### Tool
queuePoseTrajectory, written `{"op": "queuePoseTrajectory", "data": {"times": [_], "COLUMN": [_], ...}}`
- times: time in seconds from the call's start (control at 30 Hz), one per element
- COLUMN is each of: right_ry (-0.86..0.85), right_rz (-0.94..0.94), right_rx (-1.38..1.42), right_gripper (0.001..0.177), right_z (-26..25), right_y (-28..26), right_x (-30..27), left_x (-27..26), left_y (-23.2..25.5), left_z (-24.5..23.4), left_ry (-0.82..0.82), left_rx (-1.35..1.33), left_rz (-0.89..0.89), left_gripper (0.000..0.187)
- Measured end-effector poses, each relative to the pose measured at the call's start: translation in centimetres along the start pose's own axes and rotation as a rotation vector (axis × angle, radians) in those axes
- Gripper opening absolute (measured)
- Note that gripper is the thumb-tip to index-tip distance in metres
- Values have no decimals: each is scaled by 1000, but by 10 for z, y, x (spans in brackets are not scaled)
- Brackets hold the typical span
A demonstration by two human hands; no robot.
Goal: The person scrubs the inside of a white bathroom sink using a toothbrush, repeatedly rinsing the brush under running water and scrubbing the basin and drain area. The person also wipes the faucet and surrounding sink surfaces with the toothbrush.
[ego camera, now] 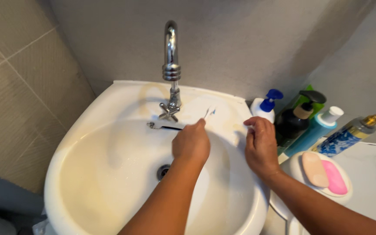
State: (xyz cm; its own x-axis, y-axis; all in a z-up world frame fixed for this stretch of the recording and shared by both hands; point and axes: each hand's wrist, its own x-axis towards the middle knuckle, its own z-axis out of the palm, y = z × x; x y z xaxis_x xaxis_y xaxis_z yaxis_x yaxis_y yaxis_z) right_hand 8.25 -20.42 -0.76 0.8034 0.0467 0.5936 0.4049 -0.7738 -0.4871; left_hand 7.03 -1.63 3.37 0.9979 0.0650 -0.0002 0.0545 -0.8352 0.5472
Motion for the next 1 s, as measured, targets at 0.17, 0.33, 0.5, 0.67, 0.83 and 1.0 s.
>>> {"op": "queuePoseTrajectory", "data": {"times": [0.17, 0.33, 0.5, 0.67, 0.83, 1.0], "right_ry": [-1, -131, -180, -187, -222, -260], "right_rz": [-70, 74, 51, 9, -28, -87], "right_rx": [37, -8, -19, -11, -32, -58], "right_gripper": [14, 15, 14, 13, 13, 14], "right_z": [-4, -4, -9, -6, -5, -1], "right_y": [0, -7, -13, -14, -14, -10], "right_x": [0, 1, 2, 3, 2, 1], "left_x": [-10, -20, -12, -28, -30, -31], "left_y": [18, -61, -79, -102, -125, -133], "left_z": [9, 16, 14, -14, -11, -28], "left_ry": [-139, -57, 148, 60, 128, 104], "left_rx": [5, 231, 220, 374, 370, 270], "left_rz": [1, -160, -117, -151, -113, -280], "left_gripper": [50, 68, 61, 73, 69, 67]}}
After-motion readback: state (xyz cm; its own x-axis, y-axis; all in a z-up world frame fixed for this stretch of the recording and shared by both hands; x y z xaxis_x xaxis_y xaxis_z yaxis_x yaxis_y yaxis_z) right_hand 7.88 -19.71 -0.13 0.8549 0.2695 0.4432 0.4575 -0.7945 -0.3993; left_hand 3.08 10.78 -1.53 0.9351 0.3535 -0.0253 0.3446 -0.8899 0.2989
